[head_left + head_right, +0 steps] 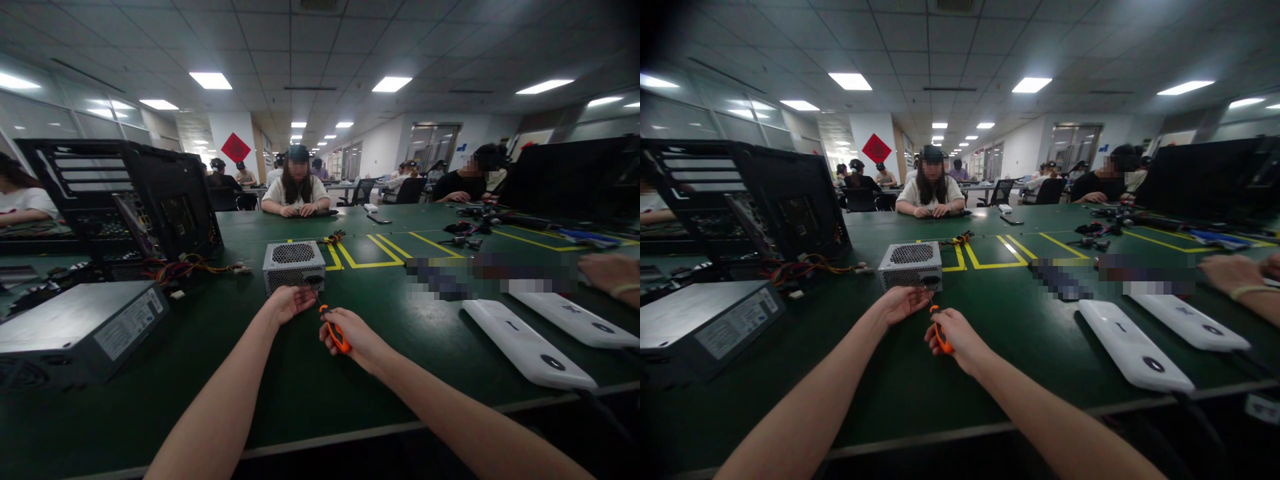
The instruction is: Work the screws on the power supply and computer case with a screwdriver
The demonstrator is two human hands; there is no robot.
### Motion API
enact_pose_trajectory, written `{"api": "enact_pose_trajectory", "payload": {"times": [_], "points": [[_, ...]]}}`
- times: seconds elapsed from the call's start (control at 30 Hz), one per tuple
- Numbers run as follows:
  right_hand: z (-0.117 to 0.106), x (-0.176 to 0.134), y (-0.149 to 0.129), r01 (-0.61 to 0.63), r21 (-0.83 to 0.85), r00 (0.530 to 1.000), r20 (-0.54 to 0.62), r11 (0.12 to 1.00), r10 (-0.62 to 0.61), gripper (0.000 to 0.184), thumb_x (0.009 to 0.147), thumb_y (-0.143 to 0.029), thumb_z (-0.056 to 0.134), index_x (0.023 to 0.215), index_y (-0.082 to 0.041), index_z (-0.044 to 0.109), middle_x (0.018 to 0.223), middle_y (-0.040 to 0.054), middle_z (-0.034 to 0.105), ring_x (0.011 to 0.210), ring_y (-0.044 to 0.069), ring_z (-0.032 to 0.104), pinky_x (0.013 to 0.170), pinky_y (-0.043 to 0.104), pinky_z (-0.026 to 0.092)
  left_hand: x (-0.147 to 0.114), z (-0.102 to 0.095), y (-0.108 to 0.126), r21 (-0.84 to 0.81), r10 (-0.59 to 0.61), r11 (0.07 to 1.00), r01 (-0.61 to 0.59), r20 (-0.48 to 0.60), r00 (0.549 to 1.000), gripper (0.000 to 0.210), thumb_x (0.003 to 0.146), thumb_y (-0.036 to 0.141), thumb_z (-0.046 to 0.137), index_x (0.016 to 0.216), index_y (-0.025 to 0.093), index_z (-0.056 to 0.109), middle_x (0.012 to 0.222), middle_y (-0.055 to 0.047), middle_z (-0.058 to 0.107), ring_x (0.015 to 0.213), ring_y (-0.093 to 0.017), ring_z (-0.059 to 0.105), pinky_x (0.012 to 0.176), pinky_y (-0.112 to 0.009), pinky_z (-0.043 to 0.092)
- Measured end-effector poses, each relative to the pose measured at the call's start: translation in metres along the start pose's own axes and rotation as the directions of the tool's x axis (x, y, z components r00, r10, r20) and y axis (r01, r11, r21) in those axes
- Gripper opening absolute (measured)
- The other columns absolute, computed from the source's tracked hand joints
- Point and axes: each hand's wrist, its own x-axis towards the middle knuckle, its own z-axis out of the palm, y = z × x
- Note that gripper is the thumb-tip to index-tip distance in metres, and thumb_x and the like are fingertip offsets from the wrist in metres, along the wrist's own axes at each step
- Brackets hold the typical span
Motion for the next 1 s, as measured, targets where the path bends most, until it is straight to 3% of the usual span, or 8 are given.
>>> {"api": "enact_pose_trajectory", "payload": {"times": [0.2,0.8,1.0], "points": [[0.001,0.004,0.001,0.006,0.006,1.000,-0.014,1.000,-0.006,0.006,0.084,-0.020,0.040,0.088,-0.016,0.041,0.055,-0.0003,0.056,0.041,0.008,0.048,0.038,0.016,0.036,-0.002,0.003,-0.002,0.058,0.063,0.996,-0.064,0.025,0.998,0.021,0.077,-0.003,0.040,0.079,0.006,0.058,0.078,-0.012,0.066,0.063,-0.012,0.062,0.057,-0.022,0.051],[0.008,0.008,-0.003,-0.027,0.105,0.999,-0.044,0.994,0.032,0.007,0.084,-0.020,0.040,0.083,-0.015,0.045,0.058,0.0016,0.056,0.044,0.008,0.050,0.039,0.016,0.039,-0.005,0.006,-0.003,0.091,0.115,0.989,-0.115,0.008,0.993,0.017,0.077,-0.001,0.043,0.073,0.007,0.058,0.075,-0.011,0.066,0.059,-0.010,0.061,0.056,-0.021,0.050],[0.011,0.010,-0.004,-0.028,0.230,0.996,-0.074,0.973,0.046,0.009,0.084,-0.017,0.041,0.076,-0.015,0.043,0.057,-0.0034,0.045,0.038,0.002,0.039,0.029,0.009,0.019,-0.001,0.004,-0.005,0.106,0.124,0.986,-0.125,0.012,0.992,0.016,0.077,0.002,0.044,0.074,0.007,0.058,0.075,-0.012,0.065,0.061,-0.011,0.062,0.057,-0.022,0.050]]}}
